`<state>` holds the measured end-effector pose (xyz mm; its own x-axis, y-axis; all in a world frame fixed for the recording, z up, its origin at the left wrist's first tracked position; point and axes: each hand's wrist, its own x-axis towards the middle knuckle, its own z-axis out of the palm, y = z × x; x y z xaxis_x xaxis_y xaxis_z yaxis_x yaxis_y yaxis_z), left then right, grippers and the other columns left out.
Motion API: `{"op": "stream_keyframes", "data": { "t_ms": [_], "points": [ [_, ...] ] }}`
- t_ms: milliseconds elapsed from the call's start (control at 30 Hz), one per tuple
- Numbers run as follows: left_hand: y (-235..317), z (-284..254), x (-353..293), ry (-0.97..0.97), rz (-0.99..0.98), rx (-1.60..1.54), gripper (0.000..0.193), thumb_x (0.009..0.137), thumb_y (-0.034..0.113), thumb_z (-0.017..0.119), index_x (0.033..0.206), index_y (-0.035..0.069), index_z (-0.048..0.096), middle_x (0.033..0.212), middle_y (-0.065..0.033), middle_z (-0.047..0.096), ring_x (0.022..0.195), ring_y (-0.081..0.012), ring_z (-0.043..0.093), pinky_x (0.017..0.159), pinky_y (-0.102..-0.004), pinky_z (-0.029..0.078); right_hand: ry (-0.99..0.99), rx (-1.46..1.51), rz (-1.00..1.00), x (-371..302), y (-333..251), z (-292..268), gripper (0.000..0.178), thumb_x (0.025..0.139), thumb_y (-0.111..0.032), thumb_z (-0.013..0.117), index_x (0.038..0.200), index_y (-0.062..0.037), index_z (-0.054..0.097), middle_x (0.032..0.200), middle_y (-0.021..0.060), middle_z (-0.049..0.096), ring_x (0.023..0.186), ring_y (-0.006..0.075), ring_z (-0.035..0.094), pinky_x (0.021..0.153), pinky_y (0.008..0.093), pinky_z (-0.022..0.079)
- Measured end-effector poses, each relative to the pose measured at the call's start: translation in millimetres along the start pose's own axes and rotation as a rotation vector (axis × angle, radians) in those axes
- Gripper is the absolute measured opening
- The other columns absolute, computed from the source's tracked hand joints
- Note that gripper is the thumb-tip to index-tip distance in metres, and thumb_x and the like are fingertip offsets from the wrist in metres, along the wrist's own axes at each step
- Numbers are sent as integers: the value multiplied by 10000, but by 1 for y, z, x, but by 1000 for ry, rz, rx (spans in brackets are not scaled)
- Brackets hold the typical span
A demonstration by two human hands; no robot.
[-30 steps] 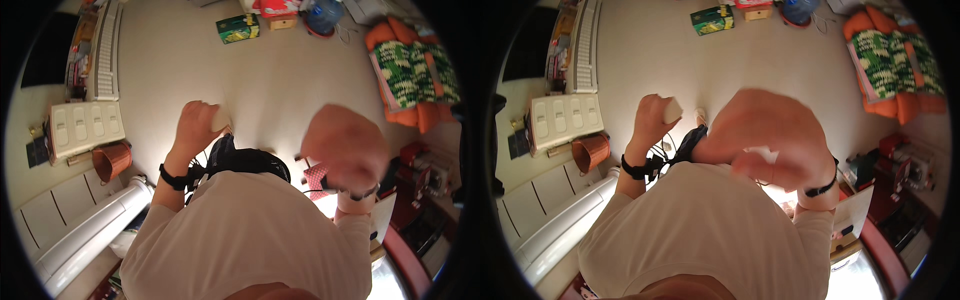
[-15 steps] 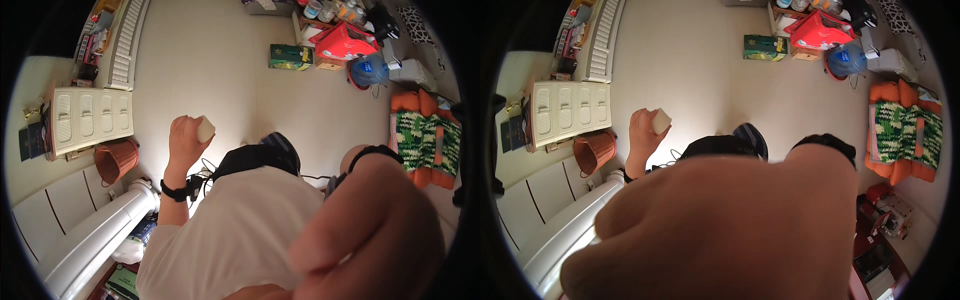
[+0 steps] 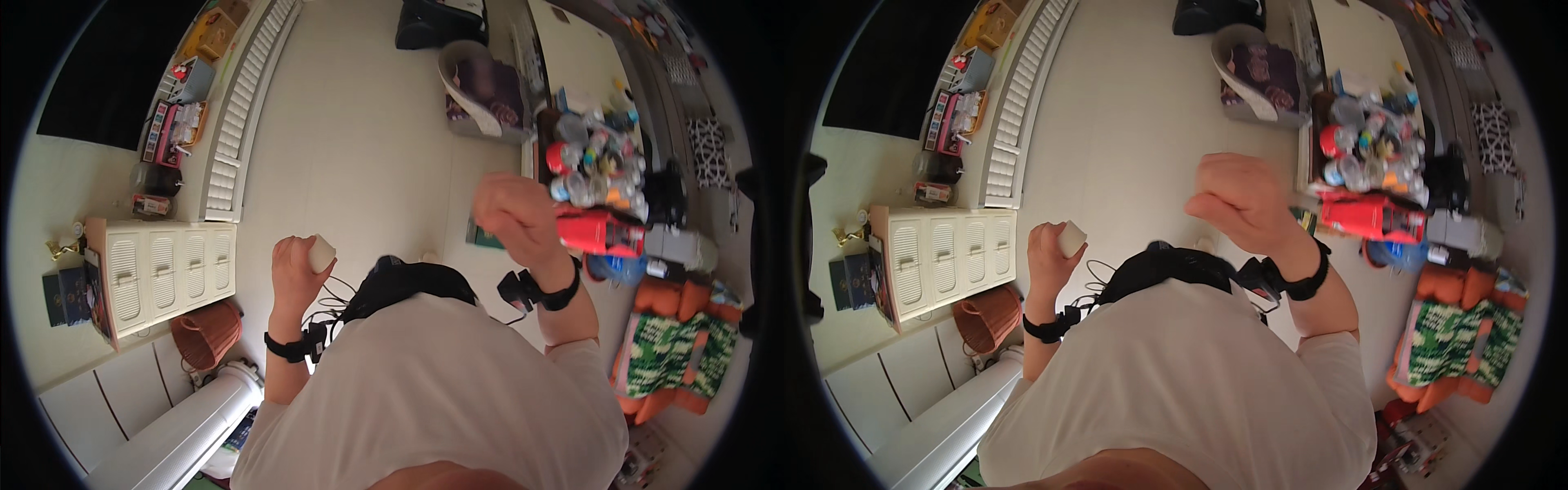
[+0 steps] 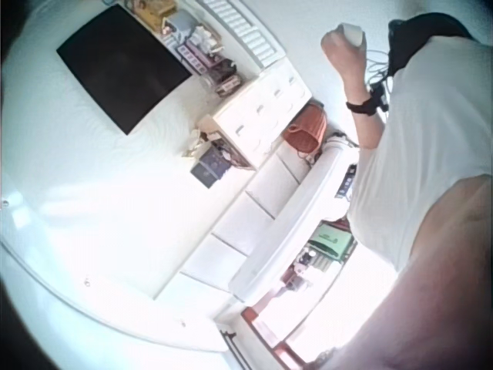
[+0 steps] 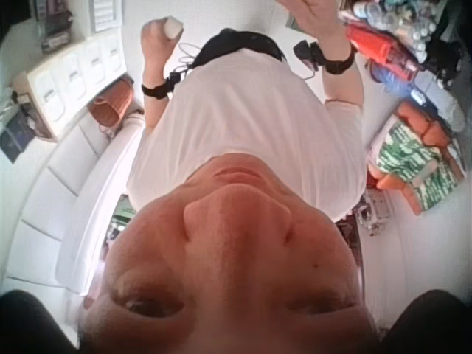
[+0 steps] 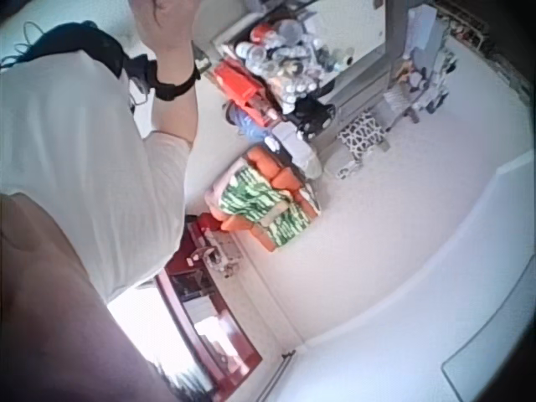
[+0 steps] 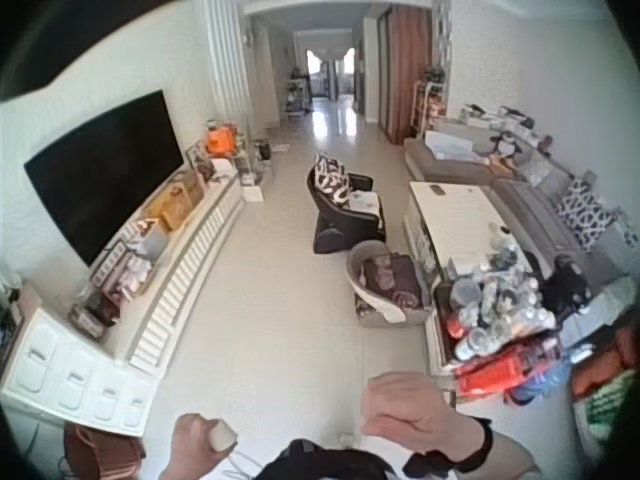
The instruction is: The person retrieves a roll of tape from a drawer, then walks to a sofa and uses an Allen key to tighten screws on the metal frame of an overturned chair. The person repeatedly adjusts and secures multiple joints on the chair frame.
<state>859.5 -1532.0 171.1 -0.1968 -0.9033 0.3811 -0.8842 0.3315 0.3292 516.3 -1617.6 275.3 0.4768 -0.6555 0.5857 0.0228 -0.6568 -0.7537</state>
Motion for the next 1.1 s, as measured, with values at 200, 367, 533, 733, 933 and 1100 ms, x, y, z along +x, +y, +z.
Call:
{"op": "stream_keyframes", "data": {
  "t_ms": [200,367,533,733,933,1100],
  "points": [
    [-103,53,187,87,101,-35,560,618,157,899,1076,49,595,896,-127,618,909,-368,597,871,-491,472,-120,54,398,157,174,-7,127,908,-57,638,812,-21,563,719,71,551,641,169,533,603,295,423],
    [-191,78,408,93,240,-115,571,612,163,906,1094,54,620,947,-147,611,1000,-400,591,902,-495,469,-228,-173,351,312,296,-37,170,894,-93,688,809,-12,563,706,69,534,626,171,493,603,305,427],
    [-246,89,606,41,460,-192,551,605,143,869,1069,85,579,872,-76,614,908,-318,593,930,-455,462,-140,-275,403,441,399,-85,218,909,-173,677,802,-12,576,726,113,557,646,239,530,594,341,427],
    [-331,147,827,55,601,-194,594,585,162,878,1096,94,582,893,-84,617,865,-335,600,908,-465,484,-45,-68,406,586,562,-146,153,875,-102,699,969,-26,605,920,35,606,834,139,579,737,278,463],
    [-409,174,1030,290,632,-102,610,575,185,861,1111,84,587,922,-67,623,861,-300,597,905,-478,497,-62,64,414,769,686,-203,374,836,-127,759,1165,-42,603,1097,52,651,1009,151,626,831,296,502],
    [-476,229,1191,359,753,-114,491,692,212,801,1113,82,584,898,-68,612,825,-278,592,857,-461,520,23,224,458,887,800,-257,456,809,-88,791,1210,-59,576,1137,46,638,1024,167,624,871,312,505]
  ]
}}
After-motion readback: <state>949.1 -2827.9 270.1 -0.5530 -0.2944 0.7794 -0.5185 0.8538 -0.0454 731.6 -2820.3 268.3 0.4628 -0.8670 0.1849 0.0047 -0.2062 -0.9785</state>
